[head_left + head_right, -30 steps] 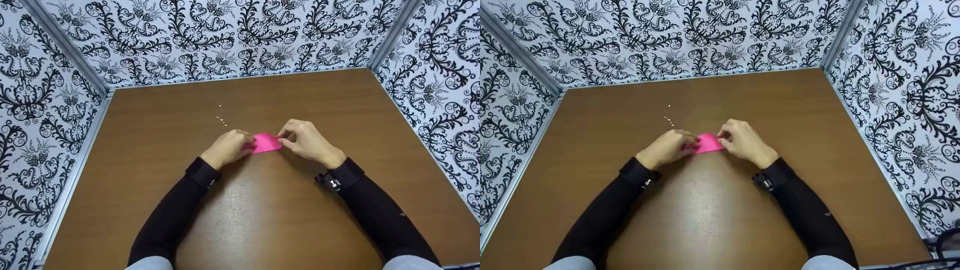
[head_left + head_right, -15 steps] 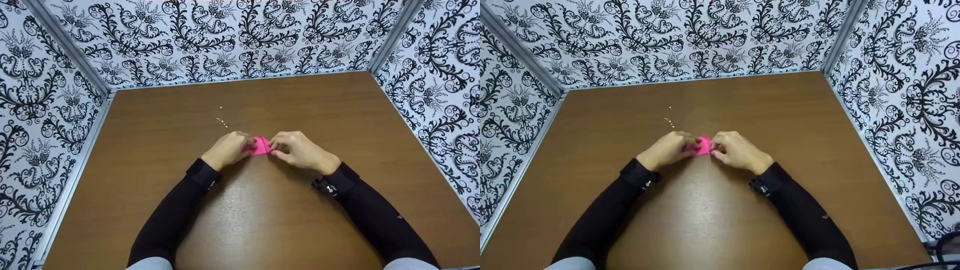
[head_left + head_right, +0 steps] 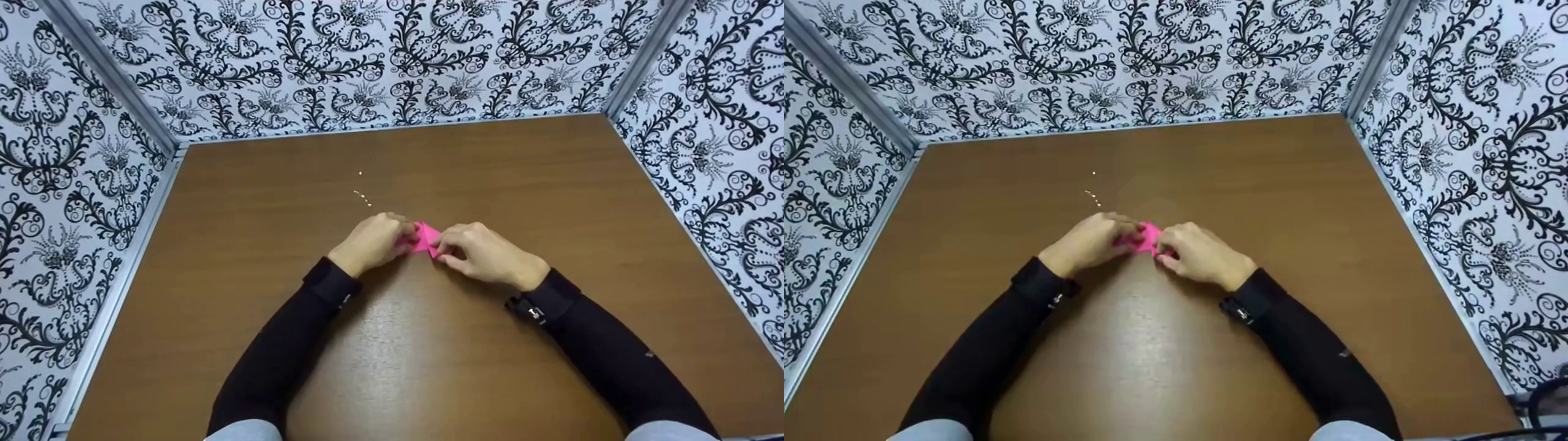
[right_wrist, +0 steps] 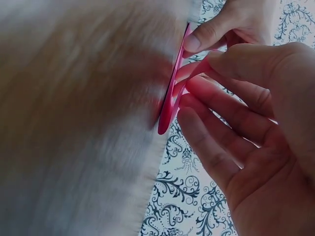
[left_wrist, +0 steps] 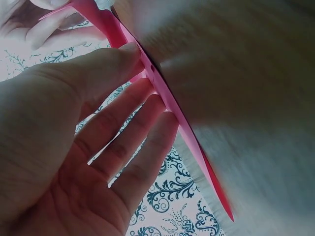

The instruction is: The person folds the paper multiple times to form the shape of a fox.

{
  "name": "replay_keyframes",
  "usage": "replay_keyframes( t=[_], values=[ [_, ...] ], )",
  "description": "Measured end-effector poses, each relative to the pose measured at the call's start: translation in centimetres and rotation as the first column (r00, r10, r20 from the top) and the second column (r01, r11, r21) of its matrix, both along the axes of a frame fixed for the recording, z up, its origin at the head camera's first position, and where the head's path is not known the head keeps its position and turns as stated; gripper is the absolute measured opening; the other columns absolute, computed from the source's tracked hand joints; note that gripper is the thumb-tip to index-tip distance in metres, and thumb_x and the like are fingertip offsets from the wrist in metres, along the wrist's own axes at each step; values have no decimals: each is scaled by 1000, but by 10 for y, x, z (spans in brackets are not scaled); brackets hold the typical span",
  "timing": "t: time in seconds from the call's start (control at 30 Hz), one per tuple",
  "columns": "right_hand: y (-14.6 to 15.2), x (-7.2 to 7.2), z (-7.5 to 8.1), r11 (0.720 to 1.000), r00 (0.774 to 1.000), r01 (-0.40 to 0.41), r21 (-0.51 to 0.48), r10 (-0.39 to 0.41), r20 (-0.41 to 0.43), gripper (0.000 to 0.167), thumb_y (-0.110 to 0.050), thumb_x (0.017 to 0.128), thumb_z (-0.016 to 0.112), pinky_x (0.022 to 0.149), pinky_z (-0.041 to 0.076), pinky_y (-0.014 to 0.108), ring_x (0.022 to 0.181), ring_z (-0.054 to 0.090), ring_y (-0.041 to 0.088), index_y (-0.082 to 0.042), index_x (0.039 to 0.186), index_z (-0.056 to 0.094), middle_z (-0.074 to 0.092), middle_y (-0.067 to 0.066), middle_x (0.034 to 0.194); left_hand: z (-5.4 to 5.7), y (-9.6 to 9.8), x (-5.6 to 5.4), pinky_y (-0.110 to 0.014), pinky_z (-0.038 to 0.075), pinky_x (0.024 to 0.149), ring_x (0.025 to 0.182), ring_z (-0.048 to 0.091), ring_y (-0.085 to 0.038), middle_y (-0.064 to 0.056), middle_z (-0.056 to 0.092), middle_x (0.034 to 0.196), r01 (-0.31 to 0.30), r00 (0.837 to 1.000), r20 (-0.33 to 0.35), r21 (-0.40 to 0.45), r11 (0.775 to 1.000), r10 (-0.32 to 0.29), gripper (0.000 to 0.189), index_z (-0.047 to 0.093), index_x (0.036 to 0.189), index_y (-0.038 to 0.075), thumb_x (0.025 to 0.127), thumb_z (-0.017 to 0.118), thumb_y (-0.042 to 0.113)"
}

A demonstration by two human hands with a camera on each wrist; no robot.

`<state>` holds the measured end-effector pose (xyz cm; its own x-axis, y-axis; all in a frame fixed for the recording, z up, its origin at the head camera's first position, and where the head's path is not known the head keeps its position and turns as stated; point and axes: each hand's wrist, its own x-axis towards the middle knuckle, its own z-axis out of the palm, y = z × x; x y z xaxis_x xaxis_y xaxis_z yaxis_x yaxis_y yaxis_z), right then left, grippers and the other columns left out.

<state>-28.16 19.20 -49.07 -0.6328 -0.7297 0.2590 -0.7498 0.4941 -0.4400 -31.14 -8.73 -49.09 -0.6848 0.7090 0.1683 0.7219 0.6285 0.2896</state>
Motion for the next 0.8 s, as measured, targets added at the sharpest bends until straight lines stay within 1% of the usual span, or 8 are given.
replay_keyframes(
  t=[0.13,0.23,0.43,0.67,0.8],
  values=[
    [-1,1,-1,1000,1000,7,13,-7,-5,7,-15,110,82,92,70,42,105,81,19,-10,109,87,86,3,112,-1,0,0,-46,71,101,112,85,-28,-7,88,116,18,999,-28,2,1000,-18,7,88,111,10,105,88,14],
    [-1,2,-1,1000,1000,-3,12,4,-10,7,-14,110,82,90,70,43,104,81,19,-10,107,86,85,2,110,-2,0,0,-45,71,100,110,85,-28,-7,88,115,21,999,-34,1,1000,-21,7,88,111,10,105,88,14],
    [-3,4,-2,999,1000,-5,44,5,-7,6,-14,110,82,90,70,42,104,81,19,-11,108,86,85,3,110,-3,1,0,-46,71,99,108,85,-29,-7,88,113,16,999,-30,2,1000,-16,6,87,110,10,105,88,14],
    [-7,7,2,996,1000,15,90,-13,-24,4,-15,109,83,87,70,43,100,81,19,-12,109,87,85,4,110,-1,1,0,-46,71,100,107,85,-30,-7,88,113,13,1000,-24,2,1000,-13,6,88,110,10,105,88,13],
    [-8,7,1,995,999,16,96,-14,-29,4,-16,109,83,86,70,43,99,80,19,-14,107,86,85,4,109,-1,0,-1,-44,72,99,107,86,-29,-9,88,113,20,1000,-17,8,1000,-20,7,88,110,8,105,88,12]
  ],
)
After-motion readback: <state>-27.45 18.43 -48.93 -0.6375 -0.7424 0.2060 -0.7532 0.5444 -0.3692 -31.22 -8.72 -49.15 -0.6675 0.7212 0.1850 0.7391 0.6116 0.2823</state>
